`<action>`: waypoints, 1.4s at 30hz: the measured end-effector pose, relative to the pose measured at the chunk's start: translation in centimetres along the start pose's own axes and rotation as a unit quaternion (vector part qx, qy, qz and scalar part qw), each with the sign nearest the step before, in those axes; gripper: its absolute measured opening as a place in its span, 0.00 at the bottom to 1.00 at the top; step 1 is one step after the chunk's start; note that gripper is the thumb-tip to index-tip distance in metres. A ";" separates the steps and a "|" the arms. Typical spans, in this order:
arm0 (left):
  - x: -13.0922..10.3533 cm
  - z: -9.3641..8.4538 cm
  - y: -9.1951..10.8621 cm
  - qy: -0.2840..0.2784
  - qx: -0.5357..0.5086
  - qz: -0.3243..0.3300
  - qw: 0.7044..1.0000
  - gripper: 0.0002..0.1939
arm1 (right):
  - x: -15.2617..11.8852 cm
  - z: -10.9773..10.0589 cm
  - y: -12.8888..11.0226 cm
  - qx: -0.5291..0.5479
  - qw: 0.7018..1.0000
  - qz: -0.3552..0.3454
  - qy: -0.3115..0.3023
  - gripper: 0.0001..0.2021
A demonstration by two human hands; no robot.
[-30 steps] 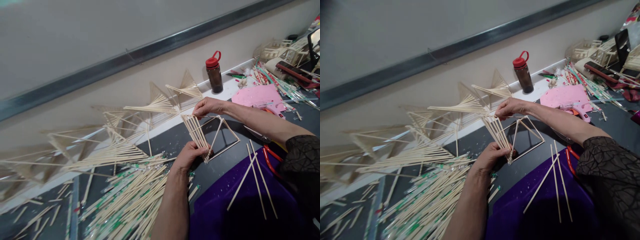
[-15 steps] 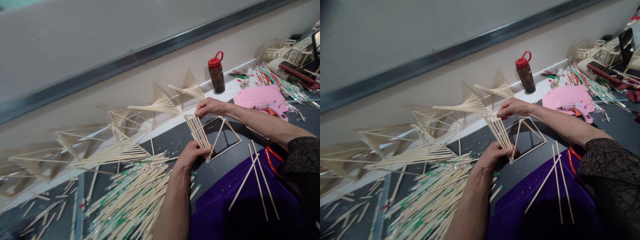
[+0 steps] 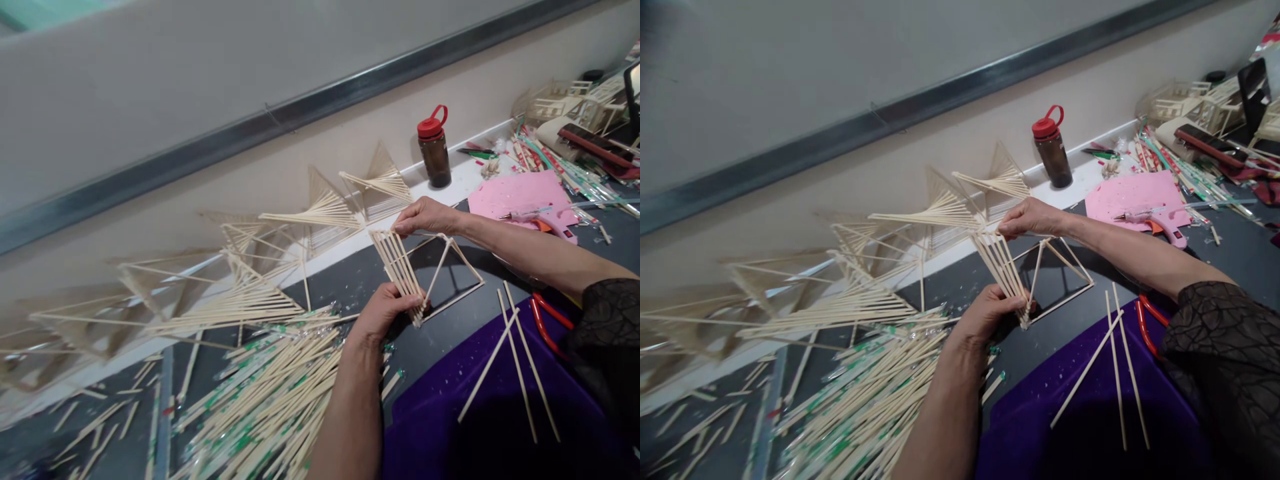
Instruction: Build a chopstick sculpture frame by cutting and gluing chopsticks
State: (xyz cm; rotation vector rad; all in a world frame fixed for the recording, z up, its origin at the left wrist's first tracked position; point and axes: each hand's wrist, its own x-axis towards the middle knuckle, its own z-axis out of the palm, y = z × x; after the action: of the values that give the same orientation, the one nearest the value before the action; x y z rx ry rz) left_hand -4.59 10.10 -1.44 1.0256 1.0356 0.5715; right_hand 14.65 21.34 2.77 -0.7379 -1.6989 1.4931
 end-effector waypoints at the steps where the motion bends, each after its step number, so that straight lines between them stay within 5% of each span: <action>1: 0.0 0.0 0.0 0.002 -0.001 0.002 1.000 0.17 | -0.1 0.0 0.0 0.001 1.000 -0.002 0.000 0.05; 22: 0.1 0.5 0.4 0.020 0.020 0.016 0.999 0.15 | -0.4 0.2 -0.6 -0.120 0.990 -0.069 0.028 0.06; 42: 0.0 0.8 0.9 0.014 0.010 0.018 1.000 0.17 | -0.2 0.3 -0.6 -0.094 0.993 -0.071 0.004 0.05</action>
State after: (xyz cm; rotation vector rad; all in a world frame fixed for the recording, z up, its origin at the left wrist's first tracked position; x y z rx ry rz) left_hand -3.78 10.15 -0.57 1.0573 1.0507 0.6073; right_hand 14.53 20.95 3.35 -0.7024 -1.8620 1.2435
